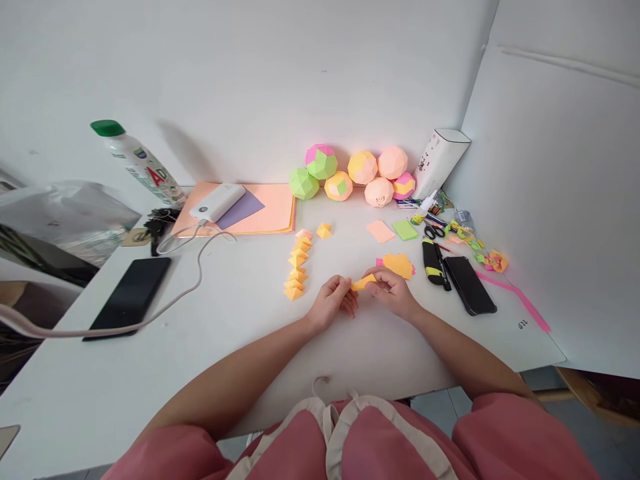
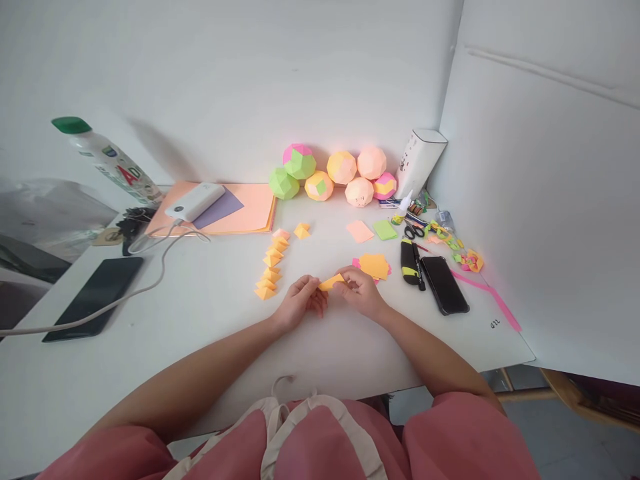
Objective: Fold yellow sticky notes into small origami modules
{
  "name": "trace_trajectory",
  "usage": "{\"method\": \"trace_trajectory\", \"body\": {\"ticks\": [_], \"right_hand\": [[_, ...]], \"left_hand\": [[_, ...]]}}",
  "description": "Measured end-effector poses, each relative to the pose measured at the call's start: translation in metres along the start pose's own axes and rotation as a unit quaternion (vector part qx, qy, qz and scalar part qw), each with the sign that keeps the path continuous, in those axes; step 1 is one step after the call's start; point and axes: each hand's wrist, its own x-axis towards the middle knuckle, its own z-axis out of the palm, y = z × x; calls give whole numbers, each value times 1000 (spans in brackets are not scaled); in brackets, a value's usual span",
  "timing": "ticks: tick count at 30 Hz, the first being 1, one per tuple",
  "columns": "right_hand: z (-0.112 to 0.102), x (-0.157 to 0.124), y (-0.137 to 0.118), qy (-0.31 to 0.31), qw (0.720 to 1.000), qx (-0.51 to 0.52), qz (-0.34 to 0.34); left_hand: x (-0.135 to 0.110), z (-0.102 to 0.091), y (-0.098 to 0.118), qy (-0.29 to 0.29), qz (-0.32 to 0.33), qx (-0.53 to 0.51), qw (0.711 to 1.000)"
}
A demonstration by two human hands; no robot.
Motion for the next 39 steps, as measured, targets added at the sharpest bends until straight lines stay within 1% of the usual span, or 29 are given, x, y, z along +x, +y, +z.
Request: {"method": "trace_trajectory", "body": {"ticks": [2,4,7,10,12,14,17,20,26,29,31,35,39], "right_hand": [[1,0,-1,-23,998,37,46],[1,0,-1,-43,994,64,72],[1,0,-2,-60,992,79,77],[0,1,-4,-68,992,84,61],[0,1,-4,-67,993,80,58],[-1,1,-2,-64,994,67,62],[-1,1,1,-59,996,45,53],[-1,1,1,-54,997,29,41],[0,0,1,-29,998,19,43],[0,-1,5,5,998,36,45],[-1,-1,7,14,997,59,52],[-2,0,10,-14,994,64,87],[-1,1,8,-22,993,68,89]], "left_hand": [[-1,0,-1,17,25,-6,1000],[0,0,-1,1,43,4,999],[1,-1,-3,-12,35,25,999],[2,-1,-2,3,1,23,1000],[2,-1,-2,13,-8,2,1000],[2,-1,0,20,-4,-22,1000],[2,-1,1,12,0,-29,999],[0,0,4,-2,-9,-2,1000],[-3,2,6,-14,4,59,998],[-2,0,3,-17,13,78,997],[-1,-1,0,-11,19,83,996],[0,-1,-5,-8,54,83,995],[-1,1,-3,-1,62,85,994]]}}
